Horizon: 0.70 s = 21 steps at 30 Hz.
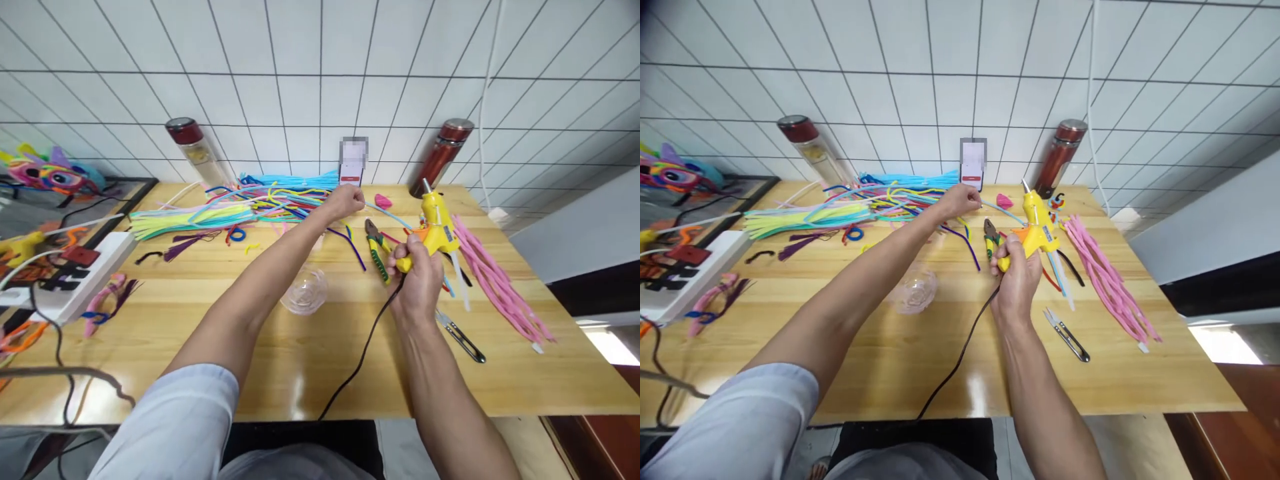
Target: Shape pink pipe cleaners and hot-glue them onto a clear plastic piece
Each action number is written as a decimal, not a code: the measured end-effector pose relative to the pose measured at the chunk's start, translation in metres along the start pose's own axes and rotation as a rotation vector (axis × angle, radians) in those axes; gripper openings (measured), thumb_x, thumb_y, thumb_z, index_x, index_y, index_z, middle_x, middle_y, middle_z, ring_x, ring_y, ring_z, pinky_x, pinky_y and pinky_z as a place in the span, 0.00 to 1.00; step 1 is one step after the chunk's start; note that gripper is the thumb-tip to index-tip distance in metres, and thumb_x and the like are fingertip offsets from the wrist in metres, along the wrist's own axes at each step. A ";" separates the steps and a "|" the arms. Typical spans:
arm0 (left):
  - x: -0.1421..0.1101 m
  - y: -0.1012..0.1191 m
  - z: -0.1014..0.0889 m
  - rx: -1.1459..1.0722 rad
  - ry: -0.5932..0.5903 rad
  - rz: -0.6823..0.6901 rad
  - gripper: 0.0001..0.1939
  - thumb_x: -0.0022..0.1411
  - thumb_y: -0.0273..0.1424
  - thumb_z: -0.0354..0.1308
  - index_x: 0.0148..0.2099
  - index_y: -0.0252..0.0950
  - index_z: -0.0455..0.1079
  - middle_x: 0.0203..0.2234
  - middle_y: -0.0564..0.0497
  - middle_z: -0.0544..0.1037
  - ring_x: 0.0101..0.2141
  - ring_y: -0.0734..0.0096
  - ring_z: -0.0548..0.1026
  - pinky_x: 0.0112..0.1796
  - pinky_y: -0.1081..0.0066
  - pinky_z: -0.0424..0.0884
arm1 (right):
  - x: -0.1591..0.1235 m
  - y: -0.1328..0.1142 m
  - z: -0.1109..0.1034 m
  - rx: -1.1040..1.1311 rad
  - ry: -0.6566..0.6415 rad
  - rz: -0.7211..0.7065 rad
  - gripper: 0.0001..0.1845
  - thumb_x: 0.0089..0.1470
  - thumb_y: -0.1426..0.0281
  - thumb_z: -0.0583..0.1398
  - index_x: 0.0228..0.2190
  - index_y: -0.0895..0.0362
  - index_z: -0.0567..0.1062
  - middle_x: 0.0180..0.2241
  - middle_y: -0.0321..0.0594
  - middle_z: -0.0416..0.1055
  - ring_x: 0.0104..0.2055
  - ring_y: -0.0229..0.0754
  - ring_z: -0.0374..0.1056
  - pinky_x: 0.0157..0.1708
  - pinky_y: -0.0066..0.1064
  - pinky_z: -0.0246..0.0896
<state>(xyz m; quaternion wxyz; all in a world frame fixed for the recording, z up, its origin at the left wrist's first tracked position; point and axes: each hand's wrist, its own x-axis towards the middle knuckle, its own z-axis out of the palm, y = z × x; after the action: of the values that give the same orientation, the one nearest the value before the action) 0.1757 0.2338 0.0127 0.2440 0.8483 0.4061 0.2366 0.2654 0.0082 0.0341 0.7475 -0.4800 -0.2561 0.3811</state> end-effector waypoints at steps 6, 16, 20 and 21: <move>0.028 0.009 0.036 0.206 -0.085 -0.044 0.10 0.57 0.24 0.61 0.37 0.35 0.83 0.35 0.44 0.84 0.39 0.57 0.80 0.42 0.64 0.70 | 0.000 -0.001 0.003 -0.002 0.002 0.042 0.19 0.54 0.56 0.66 0.30 0.52 0.62 0.22 0.27 0.60 0.20 0.33 0.59 0.17 0.26 0.52; 0.037 0.010 0.040 0.288 -0.110 0.014 0.11 0.59 0.27 0.60 0.42 0.37 0.83 0.36 0.46 0.84 0.41 0.60 0.79 0.44 0.67 0.70 | 0.000 -0.005 0.004 0.060 0.031 0.057 0.18 0.53 0.58 0.67 0.30 0.52 0.64 0.22 0.27 0.60 0.21 0.32 0.59 0.18 0.24 0.53; 0.034 0.008 0.033 0.294 -0.122 0.018 0.14 0.60 0.27 0.58 0.44 0.38 0.82 0.40 0.47 0.85 0.42 0.61 0.79 0.44 0.68 0.69 | 0.000 -0.005 0.004 0.116 0.042 0.060 0.21 0.51 0.56 0.70 0.30 0.53 0.66 0.21 0.26 0.61 0.20 0.32 0.60 0.17 0.24 0.52; 0.032 0.006 0.030 0.284 -0.134 0.023 0.15 0.60 0.27 0.57 0.45 0.37 0.82 0.41 0.46 0.85 0.43 0.60 0.79 0.44 0.67 0.69 | 0.000 -0.004 0.004 0.124 0.045 0.062 0.21 0.51 0.56 0.70 0.30 0.53 0.66 0.21 0.26 0.61 0.20 0.32 0.60 0.16 0.24 0.52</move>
<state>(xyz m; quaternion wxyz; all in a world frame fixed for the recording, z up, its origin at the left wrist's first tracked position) 0.2155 0.2496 0.0000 0.1454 0.8927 0.4086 0.1225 0.2636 0.0095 0.0397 0.7693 -0.4487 -0.2003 0.4084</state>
